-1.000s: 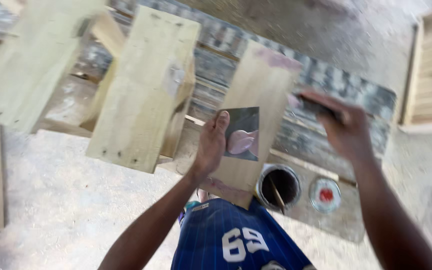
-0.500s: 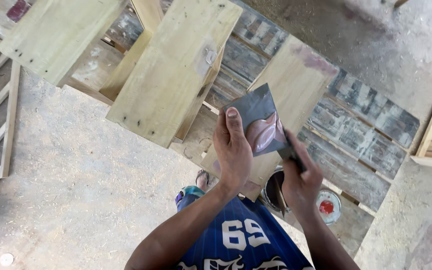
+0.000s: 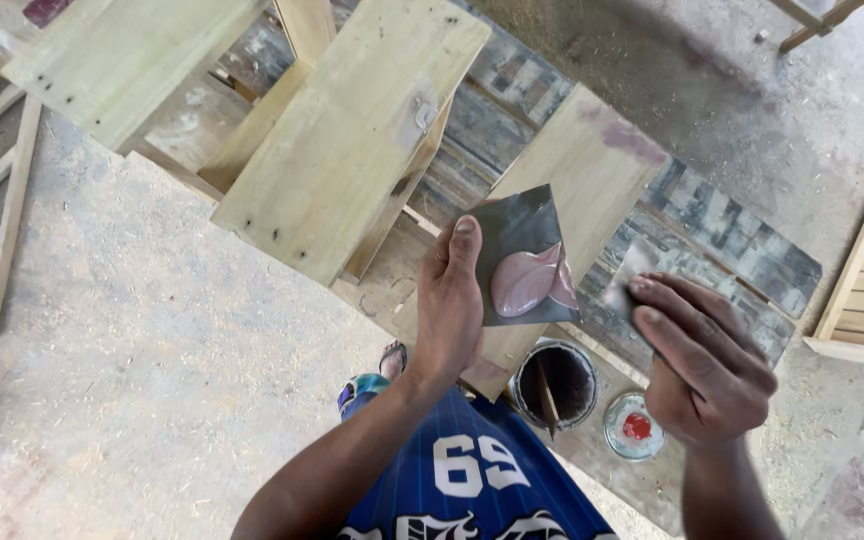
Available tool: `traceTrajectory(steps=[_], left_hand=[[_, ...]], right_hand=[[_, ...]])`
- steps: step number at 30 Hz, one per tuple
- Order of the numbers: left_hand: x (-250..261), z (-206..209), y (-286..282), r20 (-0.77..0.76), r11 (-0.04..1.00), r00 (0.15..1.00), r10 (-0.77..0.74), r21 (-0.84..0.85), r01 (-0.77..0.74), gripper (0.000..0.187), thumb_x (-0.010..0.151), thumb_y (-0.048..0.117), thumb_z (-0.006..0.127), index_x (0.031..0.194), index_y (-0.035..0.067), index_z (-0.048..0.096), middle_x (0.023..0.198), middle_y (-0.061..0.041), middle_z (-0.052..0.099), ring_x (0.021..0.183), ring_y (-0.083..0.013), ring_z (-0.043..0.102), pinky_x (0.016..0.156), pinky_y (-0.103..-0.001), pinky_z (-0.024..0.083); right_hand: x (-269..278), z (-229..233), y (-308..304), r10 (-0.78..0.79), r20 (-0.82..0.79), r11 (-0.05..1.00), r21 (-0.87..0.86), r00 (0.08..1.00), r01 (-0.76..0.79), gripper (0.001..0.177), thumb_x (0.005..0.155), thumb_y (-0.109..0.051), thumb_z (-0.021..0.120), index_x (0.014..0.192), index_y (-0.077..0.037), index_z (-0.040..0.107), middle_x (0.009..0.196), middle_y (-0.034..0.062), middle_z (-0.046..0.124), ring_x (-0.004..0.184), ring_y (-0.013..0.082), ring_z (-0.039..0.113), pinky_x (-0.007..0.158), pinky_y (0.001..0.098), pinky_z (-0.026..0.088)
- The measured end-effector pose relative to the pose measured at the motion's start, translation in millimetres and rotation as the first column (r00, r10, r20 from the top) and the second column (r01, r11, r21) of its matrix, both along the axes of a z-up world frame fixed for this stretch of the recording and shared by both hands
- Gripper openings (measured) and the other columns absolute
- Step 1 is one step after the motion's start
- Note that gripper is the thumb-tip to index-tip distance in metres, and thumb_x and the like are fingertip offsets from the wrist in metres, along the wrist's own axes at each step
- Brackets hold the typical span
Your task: The person scoops wood filler from a bucket using a putty knife, transfers it to a sanding block, and spreads the filler onto wooden furniture parts. The person repeatedly applies and smooths the filler across multiple surfaces.
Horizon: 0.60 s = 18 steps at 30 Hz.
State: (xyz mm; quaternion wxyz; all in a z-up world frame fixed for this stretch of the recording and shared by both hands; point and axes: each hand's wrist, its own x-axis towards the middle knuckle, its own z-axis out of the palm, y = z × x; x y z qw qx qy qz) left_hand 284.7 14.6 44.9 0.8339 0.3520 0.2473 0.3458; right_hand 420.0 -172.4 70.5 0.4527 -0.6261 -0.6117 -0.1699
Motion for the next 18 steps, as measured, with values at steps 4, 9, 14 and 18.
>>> traceTrajectory(steps=[4, 9, 14, 18], left_hand=[[-4, -7, 5, -0.04, 0.986, 0.986, -0.161, 0.026, 0.162, 0.049, 0.11, 0.038, 0.046, 0.127, -0.004, 0.065, 0.105, -0.009, 0.07, 0.095, -0.0159, 0.066, 0.086, -0.03, 0.057], [-10, -13, 1, -0.105, 0.954, 0.953, -0.285, 0.07, 0.293, 0.047, 0.112, 0.033, 0.046, 0.126, -0.007, 0.066, 0.108, -0.013, 0.07, 0.097, -0.0158, 0.067, 0.086, -0.031, 0.057], [-27, -21, 16, -0.262, 0.996, 0.961, -0.084, 0.004, 0.088, 0.046, 0.108, 0.028, 0.047, 0.132, -0.008, 0.062, 0.116, -0.015, 0.073, 0.108, -0.0181, 0.07, 0.097, -0.028, 0.057], [-83, -34, 44, -0.424, 0.951, 0.882, 0.206, -0.126, -0.282, 0.038, 0.098, 0.035, 0.046, 0.116, 0.005, 0.061, 0.097, -0.007, 0.067, 0.086, -0.0208, 0.074, 0.075, -0.035, 0.064]], right_hand=[[18, 46, 1, 0.114, 0.292, 0.962, -0.273, 0.95, -0.032, 0.019, 0.097, -0.004, 0.068, 0.109, -0.017, 0.074, 0.115, 0.0045, 0.076, 0.109, 0.0269, 0.074, 0.102, 0.0449, 0.059], [16, 48, 8, 0.353, 0.43, 0.877, -0.462, 0.831, -0.134, 0.029, 0.091, -0.016, 0.076, 0.12, -0.019, 0.071, 0.124, 0.0023, 0.074, 0.121, 0.0215, 0.065, 0.106, 0.0404, 0.051], [23, 16, 10, 0.461, 0.361, 0.784, -0.593, 0.811, -0.183, 0.038, 0.086, -0.013, 0.074, 0.123, -0.016, 0.068, 0.129, 0.0034, 0.071, 0.123, 0.0225, 0.063, 0.106, 0.0407, 0.05], [67, -2, 33, 0.303, 0.424, 0.727, -0.682, 0.854, 0.081, 0.058, 0.081, 0.009, 0.066, 0.128, -0.025, 0.07, 0.131, -0.0021, 0.071, 0.122, 0.0164, 0.063, 0.104, 0.0355, 0.051]])
